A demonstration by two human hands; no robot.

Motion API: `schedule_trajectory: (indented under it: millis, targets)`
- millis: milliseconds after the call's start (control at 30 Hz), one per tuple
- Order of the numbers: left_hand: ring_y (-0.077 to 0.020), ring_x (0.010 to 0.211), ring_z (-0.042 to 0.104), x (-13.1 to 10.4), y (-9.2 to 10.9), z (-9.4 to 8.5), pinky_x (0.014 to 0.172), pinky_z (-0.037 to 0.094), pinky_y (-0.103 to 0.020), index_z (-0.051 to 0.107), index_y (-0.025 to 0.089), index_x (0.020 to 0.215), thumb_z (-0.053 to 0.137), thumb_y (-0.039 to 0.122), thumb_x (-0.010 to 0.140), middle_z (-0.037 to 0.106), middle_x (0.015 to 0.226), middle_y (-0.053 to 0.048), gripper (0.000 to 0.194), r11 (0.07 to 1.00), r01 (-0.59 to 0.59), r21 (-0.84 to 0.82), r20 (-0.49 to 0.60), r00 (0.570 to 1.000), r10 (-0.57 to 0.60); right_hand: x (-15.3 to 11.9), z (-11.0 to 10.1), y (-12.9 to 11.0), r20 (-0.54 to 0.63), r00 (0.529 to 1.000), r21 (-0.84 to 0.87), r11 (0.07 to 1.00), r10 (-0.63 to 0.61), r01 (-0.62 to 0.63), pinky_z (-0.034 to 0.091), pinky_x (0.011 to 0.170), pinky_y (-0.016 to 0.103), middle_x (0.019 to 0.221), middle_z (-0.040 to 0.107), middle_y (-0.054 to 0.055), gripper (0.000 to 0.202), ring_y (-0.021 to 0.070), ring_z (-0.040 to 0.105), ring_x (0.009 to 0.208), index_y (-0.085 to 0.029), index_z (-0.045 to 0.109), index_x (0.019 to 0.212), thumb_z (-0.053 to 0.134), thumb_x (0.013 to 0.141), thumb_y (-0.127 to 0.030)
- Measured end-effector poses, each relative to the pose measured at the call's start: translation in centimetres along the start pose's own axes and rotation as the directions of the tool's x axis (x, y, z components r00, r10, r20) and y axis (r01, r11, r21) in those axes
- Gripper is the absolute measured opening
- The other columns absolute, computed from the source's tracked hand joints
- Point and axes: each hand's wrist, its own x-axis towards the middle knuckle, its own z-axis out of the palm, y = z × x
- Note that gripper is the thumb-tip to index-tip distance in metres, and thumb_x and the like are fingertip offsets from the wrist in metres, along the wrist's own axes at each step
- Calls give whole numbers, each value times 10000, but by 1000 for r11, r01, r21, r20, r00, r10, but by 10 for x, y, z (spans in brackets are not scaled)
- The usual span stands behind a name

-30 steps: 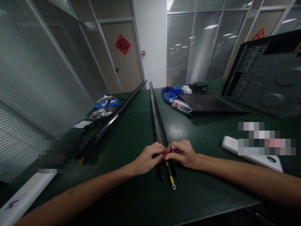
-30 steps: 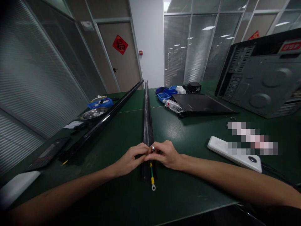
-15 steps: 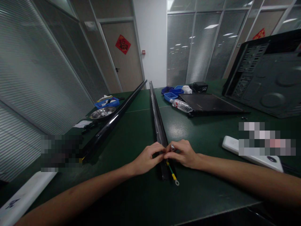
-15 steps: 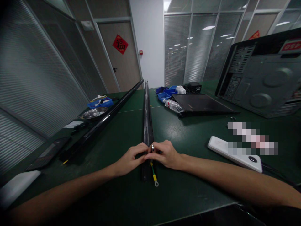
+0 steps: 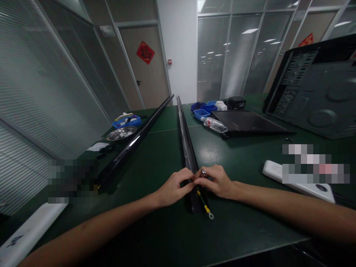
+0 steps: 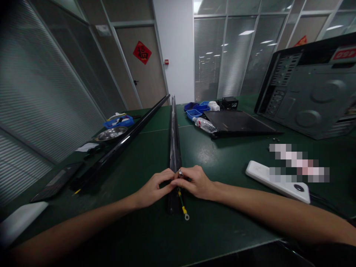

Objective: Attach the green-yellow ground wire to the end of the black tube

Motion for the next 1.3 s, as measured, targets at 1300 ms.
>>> schedule_trajectory:
  millis: [1300]
  targets:
    - [-195, 957, 606, 0, -3, 2, 864, 468, -297, 681, 153, 976, 582, 268, 1020, 628, 977, -47, 158, 999, 28, -40, -39, 999, -30, 1, 1, 2, -10, 1000, -12, 1000, 1, -1, 420, 517, 188, 599, 598, -28, 326, 86, 538, 495, -141, 671, 829, 630, 1005, -413]
